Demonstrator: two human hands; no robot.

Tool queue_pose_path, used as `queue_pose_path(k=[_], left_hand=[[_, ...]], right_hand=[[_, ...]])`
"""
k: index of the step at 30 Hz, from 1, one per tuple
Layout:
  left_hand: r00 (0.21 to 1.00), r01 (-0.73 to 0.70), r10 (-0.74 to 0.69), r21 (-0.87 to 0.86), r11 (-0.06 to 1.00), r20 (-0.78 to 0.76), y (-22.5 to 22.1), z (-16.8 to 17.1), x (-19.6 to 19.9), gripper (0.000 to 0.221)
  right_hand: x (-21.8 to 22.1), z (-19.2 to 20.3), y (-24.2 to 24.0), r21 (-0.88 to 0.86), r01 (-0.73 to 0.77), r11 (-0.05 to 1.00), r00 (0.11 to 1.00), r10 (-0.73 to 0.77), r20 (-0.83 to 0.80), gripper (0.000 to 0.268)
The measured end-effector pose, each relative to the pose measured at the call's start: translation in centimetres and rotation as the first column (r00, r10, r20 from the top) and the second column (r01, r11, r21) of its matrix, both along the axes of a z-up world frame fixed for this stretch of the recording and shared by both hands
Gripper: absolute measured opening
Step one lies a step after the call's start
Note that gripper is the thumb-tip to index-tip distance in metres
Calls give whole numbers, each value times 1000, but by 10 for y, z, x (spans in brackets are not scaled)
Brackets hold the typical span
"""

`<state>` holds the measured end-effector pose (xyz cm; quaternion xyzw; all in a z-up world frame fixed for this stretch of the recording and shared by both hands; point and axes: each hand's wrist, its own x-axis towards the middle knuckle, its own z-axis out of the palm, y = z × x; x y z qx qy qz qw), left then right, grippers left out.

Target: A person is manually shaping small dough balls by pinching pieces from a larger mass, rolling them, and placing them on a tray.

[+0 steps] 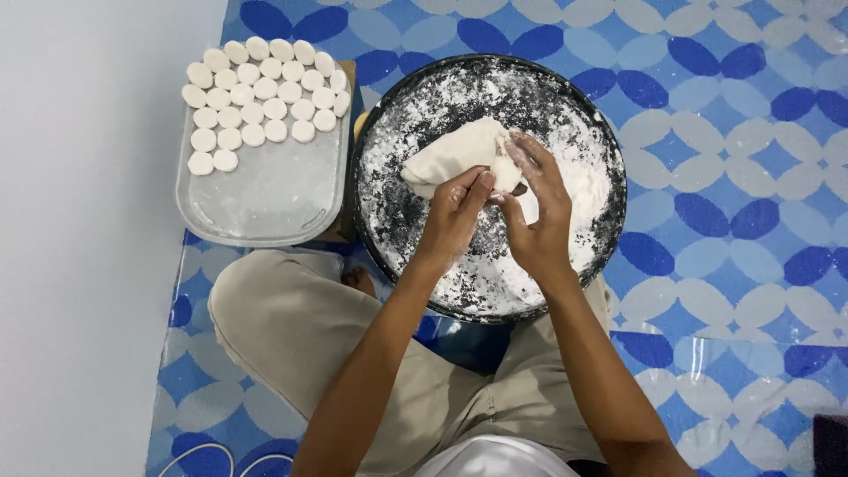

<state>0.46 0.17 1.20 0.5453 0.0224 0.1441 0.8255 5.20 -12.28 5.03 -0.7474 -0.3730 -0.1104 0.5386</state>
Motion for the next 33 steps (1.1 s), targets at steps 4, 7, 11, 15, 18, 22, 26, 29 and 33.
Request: queue_pose_path(k=[4,7,11,15,18,22,26,29,33], left_hand=[[1000,-8,8,-29,1000,-9,-5,9,-2,30],[997,56,-50,131,990,-52,-13,23,-6,40],[983,151,-143,70,986,-112,-16,20,-11,54],[947,283,-263,93,954,-184,-20,39,-17,79],[918,345,-314,99,933,-243,-24,17,-12,81],[944,245,-247,-39,969,-217,-33,8,1,61],[965,167,-154,43,985,-214,-31,21,-4,50],[986,122,-112,76,990,-121,-26,27,-5,42],[987,-3,7,24,1000,-162,-17,46,-11,42]], right_hand=[[4,-11,-1,29,-7,1000,1000,6,14,35],[5,-17,-9,-12,56,998,997,-55,63,30],[4,-21,-20,-5,93,996,989,-92,111,20],[5,-39,-33,10,144,990,976,-144,164,19],[-8,-34,-39,-25,196,980,952,-184,243,32],[-9,-30,-49,-52,206,977,956,-190,224,20],[-16,-25,-55,-24,49,999,981,-44,187,35],[-18,-16,-56,34,6,999,984,-11,177,38],[-9,-31,-60,83,163,983,983,-155,-95,30]])
